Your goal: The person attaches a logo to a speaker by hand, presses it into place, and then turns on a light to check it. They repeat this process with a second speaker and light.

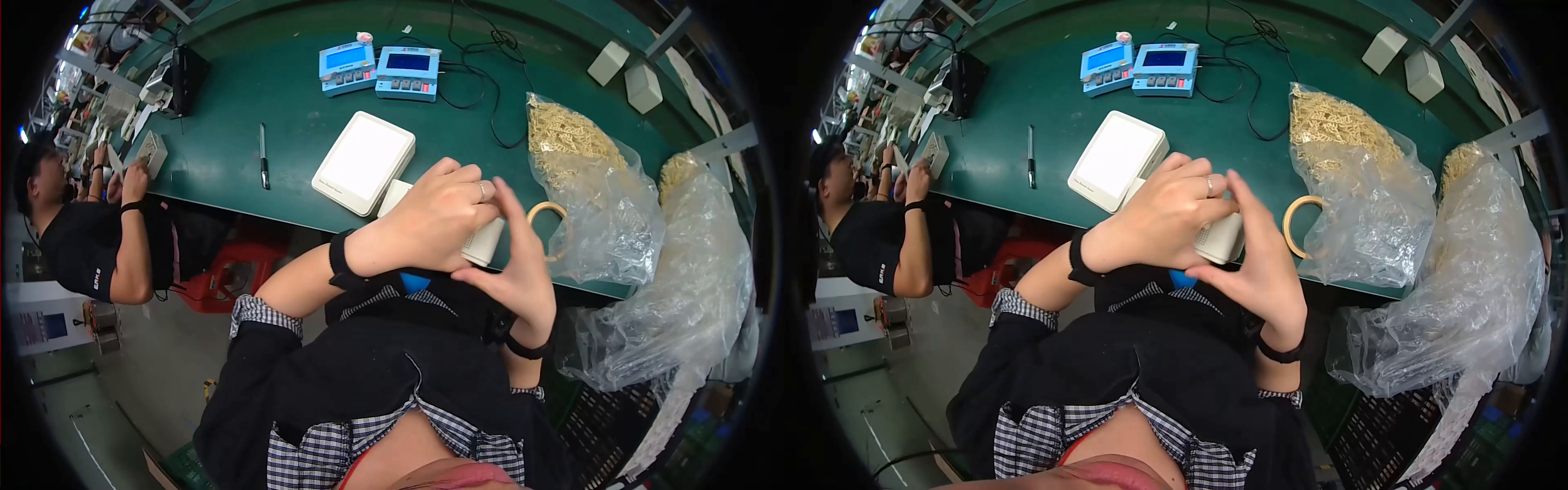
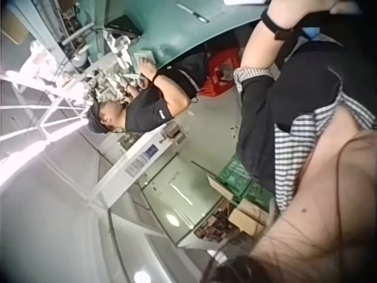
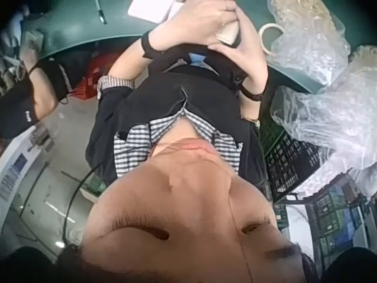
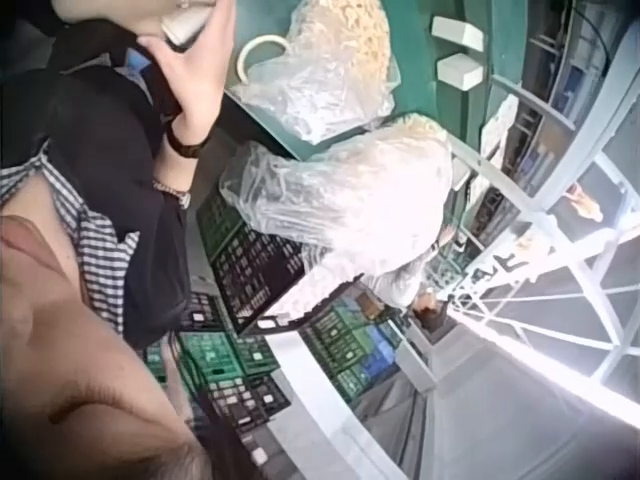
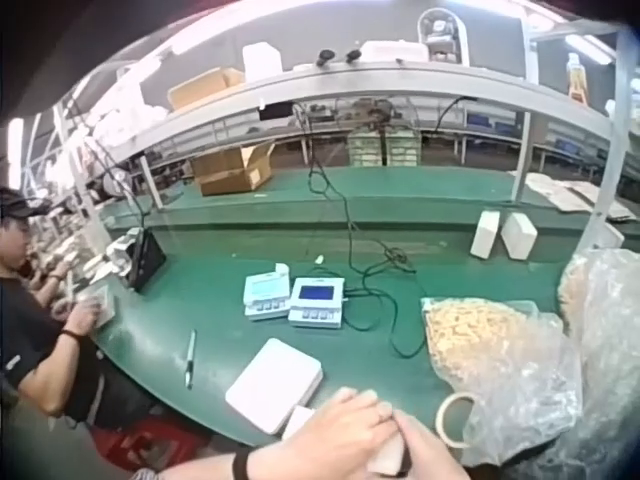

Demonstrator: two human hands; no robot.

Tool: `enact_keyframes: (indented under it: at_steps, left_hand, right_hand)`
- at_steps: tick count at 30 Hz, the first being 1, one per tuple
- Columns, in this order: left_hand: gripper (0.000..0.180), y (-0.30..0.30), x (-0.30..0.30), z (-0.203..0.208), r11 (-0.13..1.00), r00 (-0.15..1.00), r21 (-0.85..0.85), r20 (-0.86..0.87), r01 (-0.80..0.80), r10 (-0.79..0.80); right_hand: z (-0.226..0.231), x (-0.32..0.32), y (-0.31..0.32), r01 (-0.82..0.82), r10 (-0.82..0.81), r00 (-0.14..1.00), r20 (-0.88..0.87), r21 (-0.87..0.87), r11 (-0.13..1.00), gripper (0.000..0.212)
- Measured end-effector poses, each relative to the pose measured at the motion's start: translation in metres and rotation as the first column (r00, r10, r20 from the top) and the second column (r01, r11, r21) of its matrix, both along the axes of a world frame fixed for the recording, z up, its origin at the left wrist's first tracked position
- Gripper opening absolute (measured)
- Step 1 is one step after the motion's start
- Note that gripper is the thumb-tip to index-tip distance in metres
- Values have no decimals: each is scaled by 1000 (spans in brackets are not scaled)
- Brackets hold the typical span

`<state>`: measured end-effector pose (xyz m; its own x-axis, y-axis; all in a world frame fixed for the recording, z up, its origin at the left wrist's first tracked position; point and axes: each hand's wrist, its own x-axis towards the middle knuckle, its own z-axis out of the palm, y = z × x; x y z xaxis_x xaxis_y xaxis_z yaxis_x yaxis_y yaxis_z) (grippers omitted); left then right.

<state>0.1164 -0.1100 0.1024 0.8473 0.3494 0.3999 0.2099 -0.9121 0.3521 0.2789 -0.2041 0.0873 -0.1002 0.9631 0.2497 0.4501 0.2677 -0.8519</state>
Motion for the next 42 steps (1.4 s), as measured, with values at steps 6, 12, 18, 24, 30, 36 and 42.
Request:
enact_keyframes:
  at_steps: [6,12,18,24,30,36,42]
  left_hand:
    - [57,5,-4,-7,977,998,-212,58,-27,40]
    - [51,12,-52,8,912,970,-373,95,-172,222]
    - [43,11,-72,-5,909,943,-327,116,-260,311]
    - [22,-1,-64,-8,841,747,-526,507,-127,430]
    - [5,-14,-58,-17,680,749,-683,592,268,299]
    - [8,-1,-62,-25,942,857,-272,515,197,-31]
    - [16,7,-80,-32,958,854,-258,463,-128,239]
  right_hand:
    - [-62,5,1,34,-80,884,-461,-107,994,83]
    - [-77,5,5,51,-41,907,-419,13,999,76]
    - [-70,2,14,105,-78,955,-288,80,991,73]
    - [-23,-4,9,133,-158,986,43,357,925,69]
    - [3,-15,12,37,-24,998,-50,269,962,52]
    - [-11,-28,14,-28,73,985,-157,275,961,21]
    - [-18,-29,32,123,-163,984,78,371,920,23]
